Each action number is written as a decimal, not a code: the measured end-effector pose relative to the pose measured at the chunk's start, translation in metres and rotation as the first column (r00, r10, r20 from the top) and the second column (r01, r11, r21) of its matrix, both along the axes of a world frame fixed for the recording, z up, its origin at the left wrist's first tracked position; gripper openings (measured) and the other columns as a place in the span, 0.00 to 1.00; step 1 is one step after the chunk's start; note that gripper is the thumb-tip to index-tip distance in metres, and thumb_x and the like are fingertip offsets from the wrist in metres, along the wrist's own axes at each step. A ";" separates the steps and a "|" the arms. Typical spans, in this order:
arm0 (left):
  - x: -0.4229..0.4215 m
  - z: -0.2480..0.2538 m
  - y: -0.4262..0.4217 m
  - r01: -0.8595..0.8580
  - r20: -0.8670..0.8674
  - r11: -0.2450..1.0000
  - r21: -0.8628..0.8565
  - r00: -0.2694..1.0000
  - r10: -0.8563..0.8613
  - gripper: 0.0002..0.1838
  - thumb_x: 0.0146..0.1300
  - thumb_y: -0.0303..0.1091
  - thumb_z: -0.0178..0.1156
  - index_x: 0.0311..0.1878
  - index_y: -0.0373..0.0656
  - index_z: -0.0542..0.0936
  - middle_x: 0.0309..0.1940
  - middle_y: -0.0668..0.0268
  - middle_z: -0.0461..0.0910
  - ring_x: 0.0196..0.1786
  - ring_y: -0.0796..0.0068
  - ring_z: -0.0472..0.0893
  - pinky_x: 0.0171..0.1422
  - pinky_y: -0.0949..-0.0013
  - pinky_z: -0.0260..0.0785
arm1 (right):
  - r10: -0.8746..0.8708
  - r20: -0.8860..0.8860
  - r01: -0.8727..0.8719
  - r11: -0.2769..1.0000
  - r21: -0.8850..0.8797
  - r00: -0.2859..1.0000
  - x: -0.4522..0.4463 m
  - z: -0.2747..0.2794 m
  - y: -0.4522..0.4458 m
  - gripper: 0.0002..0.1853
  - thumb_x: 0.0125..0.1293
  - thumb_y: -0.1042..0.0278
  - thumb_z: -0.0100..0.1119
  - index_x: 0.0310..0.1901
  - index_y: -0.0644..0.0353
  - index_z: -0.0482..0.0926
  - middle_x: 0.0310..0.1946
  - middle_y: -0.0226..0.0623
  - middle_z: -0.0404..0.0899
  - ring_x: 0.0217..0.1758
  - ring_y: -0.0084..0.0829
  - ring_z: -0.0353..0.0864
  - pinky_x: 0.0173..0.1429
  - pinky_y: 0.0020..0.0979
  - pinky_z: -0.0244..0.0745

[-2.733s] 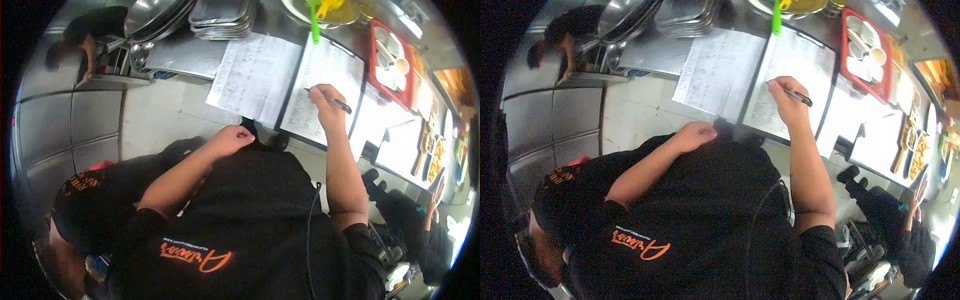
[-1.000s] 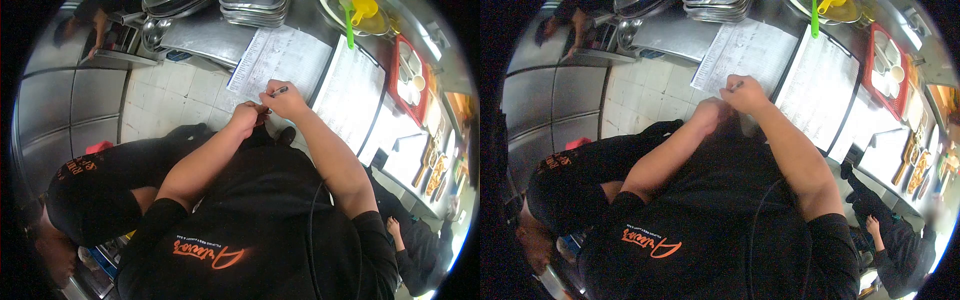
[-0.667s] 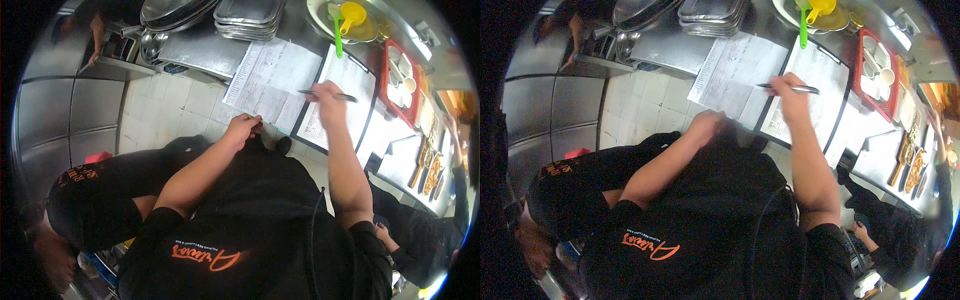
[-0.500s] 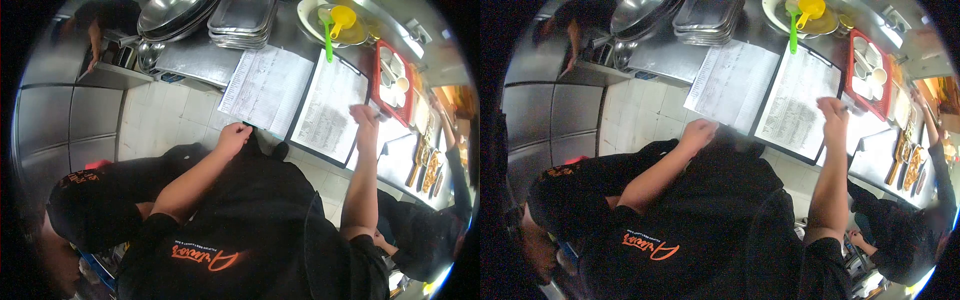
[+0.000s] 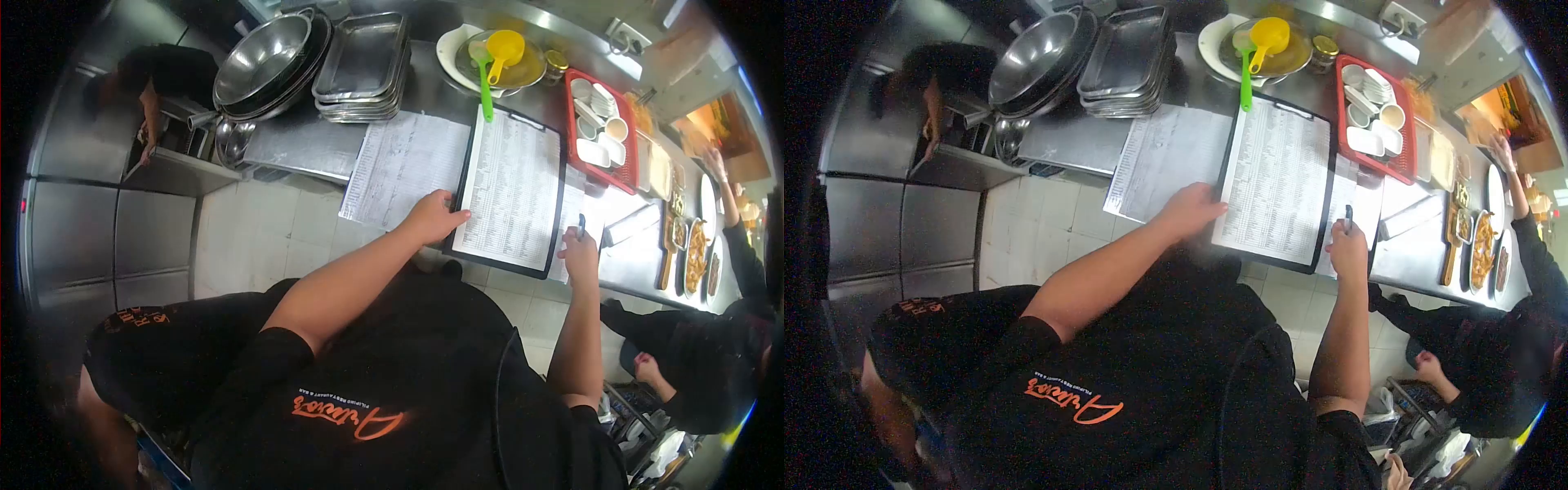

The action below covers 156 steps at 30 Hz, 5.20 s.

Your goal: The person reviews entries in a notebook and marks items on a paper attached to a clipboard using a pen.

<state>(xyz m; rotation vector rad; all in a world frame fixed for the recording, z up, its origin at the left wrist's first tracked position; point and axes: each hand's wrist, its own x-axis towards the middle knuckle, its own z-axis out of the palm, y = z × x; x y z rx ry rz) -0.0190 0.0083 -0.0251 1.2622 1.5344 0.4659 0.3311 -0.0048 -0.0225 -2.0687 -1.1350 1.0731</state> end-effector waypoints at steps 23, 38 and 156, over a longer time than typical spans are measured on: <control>-0.025 -0.022 -0.035 -0.056 0.197 0.974 -0.218 0.975 0.100 0.21 0.71 0.31 0.65 0.62 0.28 0.80 0.54 0.55 0.86 0.55 0.66 0.84 0.61 0.63 0.77 | 0.047 -0.238 -0.059 0.997 -0.046 0.970 -0.029 -0.005 -0.020 0.16 0.77 0.66 0.59 0.54 0.74 0.81 0.37 0.35 0.83 0.35 0.24 0.82 0.42 0.30 0.80; -0.023 -0.007 -0.028 -0.007 0.083 0.982 -0.189 0.996 0.023 0.21 0.69 0.39 0.69 0.58 0.31 0.83 0.47 0.55 0.88 0.47 0.64 0.86 0.52 0.61 0.78 | -0.142 -0.428 0.098 0.987 -0.123 0.892 -0.035 -0.024 -0.017 0.12 0.75 0.63 0.61 0.48 0.65 0.83 0.34 0.29 0.80 0.38 0.24 0.76 0.44 0.30 0.70; 0.012 0.020 -0.005 0.582 -0.630 0.685 0.438 0.743 -0.228 0.37 0.59 0.46 0.74 0.71 0.43 0.76 0.80 0.55 0.65 0.80 0.45 0.64 0.82 0.43 0.58 | 0.209 0.022 -0.210 0.978 0.018 0.978 -0.013 -0.033 -0.006 0.25 0.79 0.51 0.58 0.44 0.73 0.87 0.36 0.42 0.87 0.38 0.34 0.84 0.46 0.37 0.77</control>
